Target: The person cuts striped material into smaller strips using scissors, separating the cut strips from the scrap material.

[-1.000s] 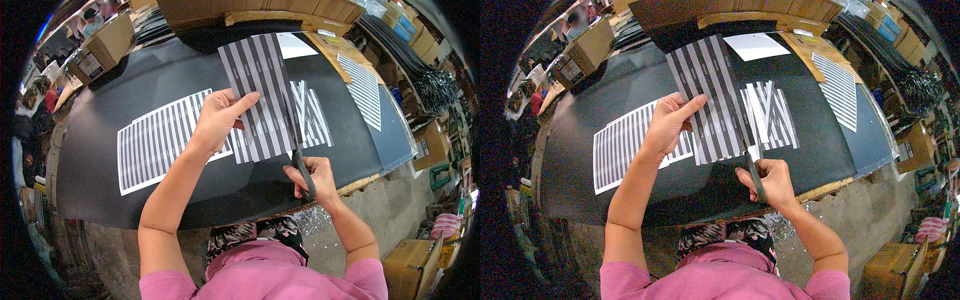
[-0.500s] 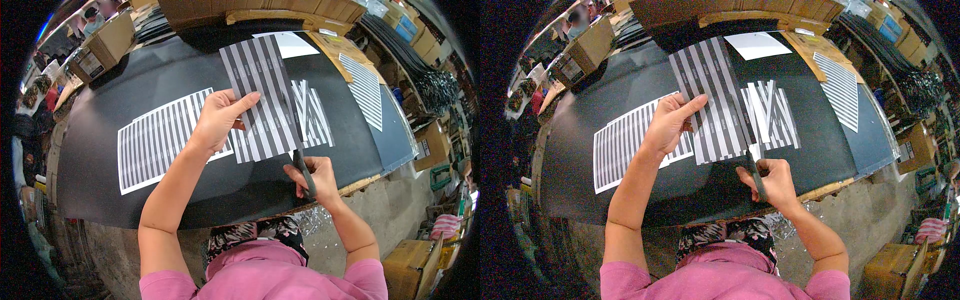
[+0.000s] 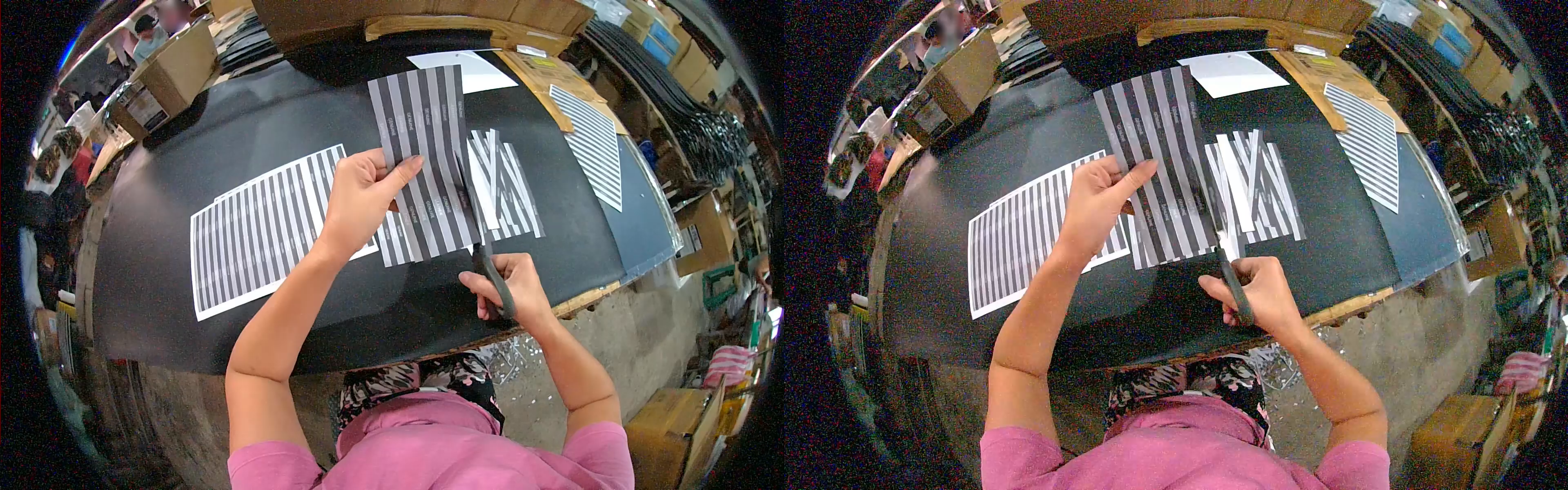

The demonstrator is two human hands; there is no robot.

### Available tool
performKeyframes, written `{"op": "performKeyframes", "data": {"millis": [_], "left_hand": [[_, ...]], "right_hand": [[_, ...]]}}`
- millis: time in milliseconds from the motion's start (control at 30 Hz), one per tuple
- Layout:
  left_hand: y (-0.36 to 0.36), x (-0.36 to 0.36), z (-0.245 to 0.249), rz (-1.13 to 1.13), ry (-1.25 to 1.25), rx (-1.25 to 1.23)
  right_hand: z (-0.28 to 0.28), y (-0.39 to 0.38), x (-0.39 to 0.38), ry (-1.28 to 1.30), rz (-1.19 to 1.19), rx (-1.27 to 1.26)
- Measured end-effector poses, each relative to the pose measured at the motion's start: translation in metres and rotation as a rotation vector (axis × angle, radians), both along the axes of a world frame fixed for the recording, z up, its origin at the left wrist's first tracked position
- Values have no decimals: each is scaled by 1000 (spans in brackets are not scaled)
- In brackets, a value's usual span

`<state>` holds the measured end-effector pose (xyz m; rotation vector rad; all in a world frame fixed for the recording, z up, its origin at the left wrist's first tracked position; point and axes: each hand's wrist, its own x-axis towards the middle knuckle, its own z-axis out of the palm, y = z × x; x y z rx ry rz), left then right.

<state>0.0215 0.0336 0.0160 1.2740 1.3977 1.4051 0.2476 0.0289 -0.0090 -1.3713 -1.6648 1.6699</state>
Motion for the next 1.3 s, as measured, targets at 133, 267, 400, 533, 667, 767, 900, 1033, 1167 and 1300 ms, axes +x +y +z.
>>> {"op": "performKeyframes", "data": {"millis": [133,267,400,533,667,767,900,1033,1167,1300], "left_hand": [[-3,2,5,6,111,23],[-1,1,1,-83,-168,-56],[-1,5,-2,-156,-288,-186],[-4,13,-6,-197,-359,-250],[-6,19,-9,-191,-394,-267],[-5,22,-9,-181,-392,-255],[-8,22,-4,-201,-396,-252],[-7,22,-5,-203,-418,-264],[-7,19,-5,-222,-437,-256],[-9,19,-2,-219,-439,-248]], "right_hand": [[-6,3,3,85,42,-39],[-5,7,5,170,72,-65],[-7,12,7,226,116,-63],[-9,11,7,249,55,-17],[-9,10,9,265,38,63],[-7,10,11,171,8,89],[-9,11,14,170,13,105],[-9,11,13,174,-2,112],[-9,10,11,166,-32,108],[-4,9,10,138,-45,123]]}}
